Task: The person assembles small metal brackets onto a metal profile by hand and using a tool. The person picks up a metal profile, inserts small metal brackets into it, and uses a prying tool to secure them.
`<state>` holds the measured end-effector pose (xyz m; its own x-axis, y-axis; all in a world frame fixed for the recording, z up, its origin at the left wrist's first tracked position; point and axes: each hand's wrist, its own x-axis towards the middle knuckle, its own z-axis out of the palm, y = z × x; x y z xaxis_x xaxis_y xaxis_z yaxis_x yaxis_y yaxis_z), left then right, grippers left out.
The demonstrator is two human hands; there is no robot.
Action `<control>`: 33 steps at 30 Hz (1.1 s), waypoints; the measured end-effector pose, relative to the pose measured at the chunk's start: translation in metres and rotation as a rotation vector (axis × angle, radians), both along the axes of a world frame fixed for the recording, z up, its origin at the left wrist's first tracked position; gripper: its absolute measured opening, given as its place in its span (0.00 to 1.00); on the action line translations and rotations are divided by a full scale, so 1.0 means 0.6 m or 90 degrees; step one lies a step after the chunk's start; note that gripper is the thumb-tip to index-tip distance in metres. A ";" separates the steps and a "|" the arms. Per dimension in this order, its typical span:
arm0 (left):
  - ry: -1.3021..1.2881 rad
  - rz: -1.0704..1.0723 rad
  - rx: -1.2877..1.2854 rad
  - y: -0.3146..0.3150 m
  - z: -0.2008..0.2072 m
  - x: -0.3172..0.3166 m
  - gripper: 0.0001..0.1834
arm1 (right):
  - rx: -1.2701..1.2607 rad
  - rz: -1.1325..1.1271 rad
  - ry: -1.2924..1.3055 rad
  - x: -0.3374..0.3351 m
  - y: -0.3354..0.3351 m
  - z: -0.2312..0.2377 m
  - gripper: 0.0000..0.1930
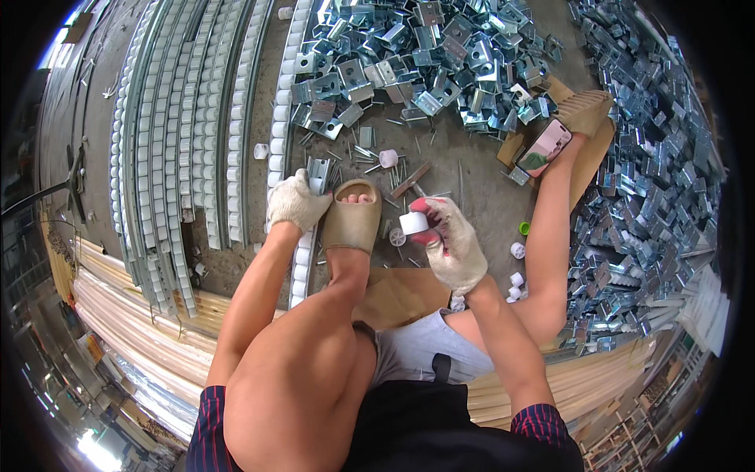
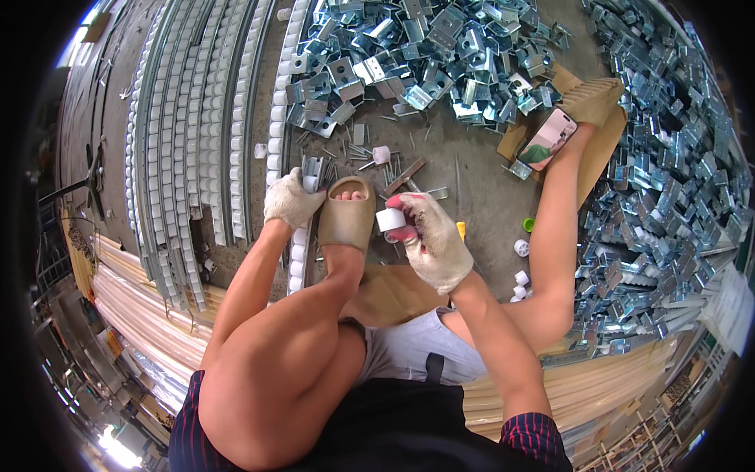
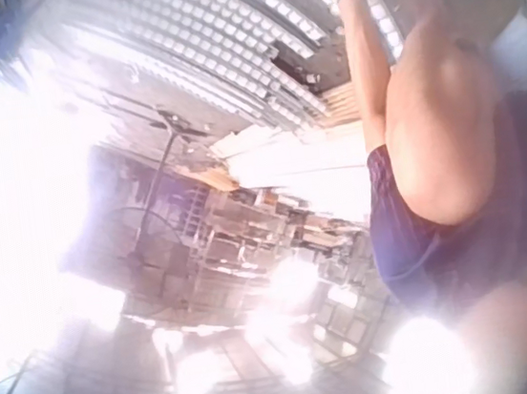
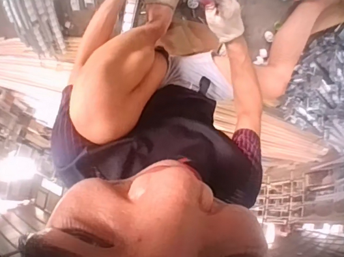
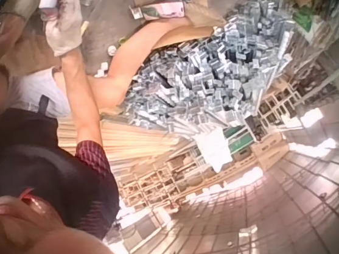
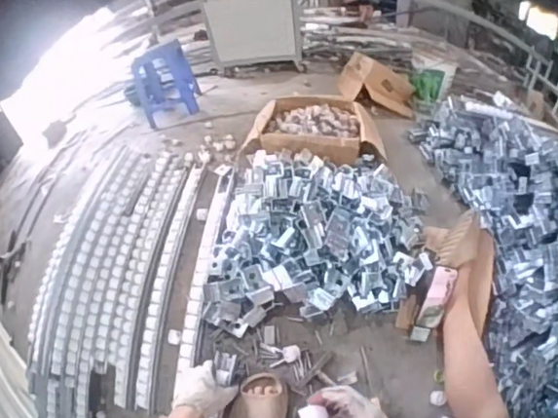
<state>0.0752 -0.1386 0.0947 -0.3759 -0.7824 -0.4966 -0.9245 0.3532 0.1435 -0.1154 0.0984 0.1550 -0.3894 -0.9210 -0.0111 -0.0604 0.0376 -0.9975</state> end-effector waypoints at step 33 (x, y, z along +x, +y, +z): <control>0.203 -0.108 0.326 0.098 0.060 -0.078 0.29 | 0.143 0.331 0.372 -0.090 -0.103 0.000 0.20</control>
